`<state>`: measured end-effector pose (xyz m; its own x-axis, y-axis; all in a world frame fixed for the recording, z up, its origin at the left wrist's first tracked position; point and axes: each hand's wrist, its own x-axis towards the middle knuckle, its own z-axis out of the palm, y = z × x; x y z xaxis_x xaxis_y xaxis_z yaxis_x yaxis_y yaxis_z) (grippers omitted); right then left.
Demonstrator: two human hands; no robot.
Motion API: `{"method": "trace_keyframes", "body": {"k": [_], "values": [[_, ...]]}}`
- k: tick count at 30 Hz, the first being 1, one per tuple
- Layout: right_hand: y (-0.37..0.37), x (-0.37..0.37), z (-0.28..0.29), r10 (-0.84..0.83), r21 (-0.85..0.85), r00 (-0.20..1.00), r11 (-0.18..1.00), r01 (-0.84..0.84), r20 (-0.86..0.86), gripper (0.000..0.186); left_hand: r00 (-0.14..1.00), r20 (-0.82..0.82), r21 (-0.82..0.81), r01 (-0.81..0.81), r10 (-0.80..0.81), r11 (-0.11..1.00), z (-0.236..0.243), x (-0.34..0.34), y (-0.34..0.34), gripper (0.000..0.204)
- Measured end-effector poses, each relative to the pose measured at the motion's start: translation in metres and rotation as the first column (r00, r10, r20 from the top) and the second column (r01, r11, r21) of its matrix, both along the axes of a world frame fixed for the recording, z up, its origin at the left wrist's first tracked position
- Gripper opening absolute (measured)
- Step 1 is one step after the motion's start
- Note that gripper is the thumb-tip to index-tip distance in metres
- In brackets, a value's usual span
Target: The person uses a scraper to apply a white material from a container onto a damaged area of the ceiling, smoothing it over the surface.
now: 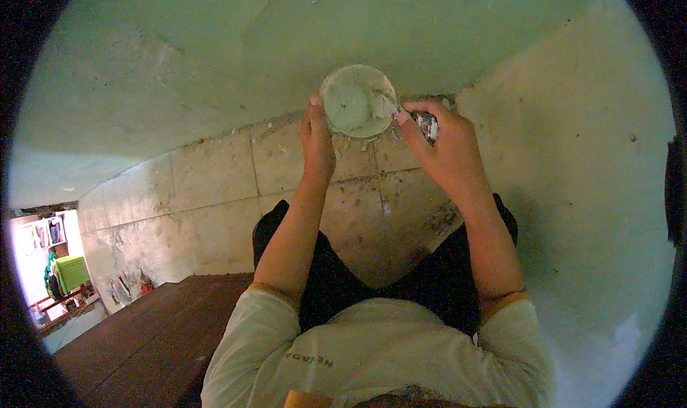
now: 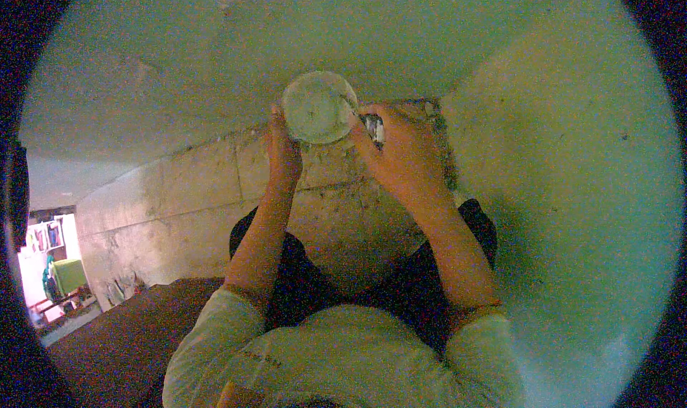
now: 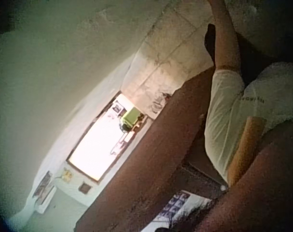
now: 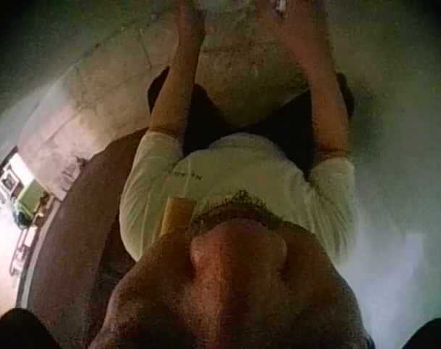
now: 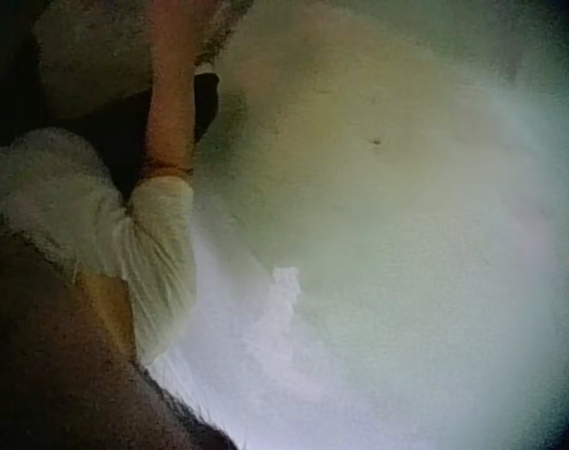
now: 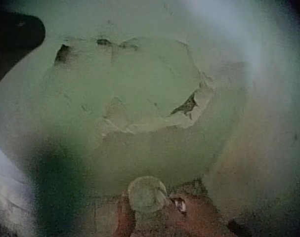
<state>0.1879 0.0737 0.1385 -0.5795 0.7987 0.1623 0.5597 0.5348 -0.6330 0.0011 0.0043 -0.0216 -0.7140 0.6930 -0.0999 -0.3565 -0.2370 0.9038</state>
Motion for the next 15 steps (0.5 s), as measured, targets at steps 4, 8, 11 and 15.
{"method": "trace_keyframes", "body": {"k": [4,8,11,15], "values": [[0.006,-0.001,-0.013,-0.004,-0.162,0.999,0.987,-0.004,-0.050,0.034,0.951,-0.307,-0.063,0.007,-0.026,0.998,0.022,0.005,0.000,0.048],[0.004,-0.004,-0.006,0.181,-0.159,0.982,0.969,-0.187,-0.051,0.033,0.861,-0.508,-0.072,-0.005,-0.033,0.997,0.021,0.000,-0.001,0.045],[-0.001,-0.003,-0.003,0.318,-0.074,0.948,0.946,-0.316,0.025,0.031,0.873,-0.481,-0.087,0.048,-0.084,0.995,0.021,-0.005,0.001,0.044],[-0.003,-0.002,0.000,0.371,-0.034,0.929,0.928,-0.371,-0.013,0.030,0.885,-0.432,-0.117,0.138,-0.175,0.983,0.033,-0.001,-0.001,0.047]]}}
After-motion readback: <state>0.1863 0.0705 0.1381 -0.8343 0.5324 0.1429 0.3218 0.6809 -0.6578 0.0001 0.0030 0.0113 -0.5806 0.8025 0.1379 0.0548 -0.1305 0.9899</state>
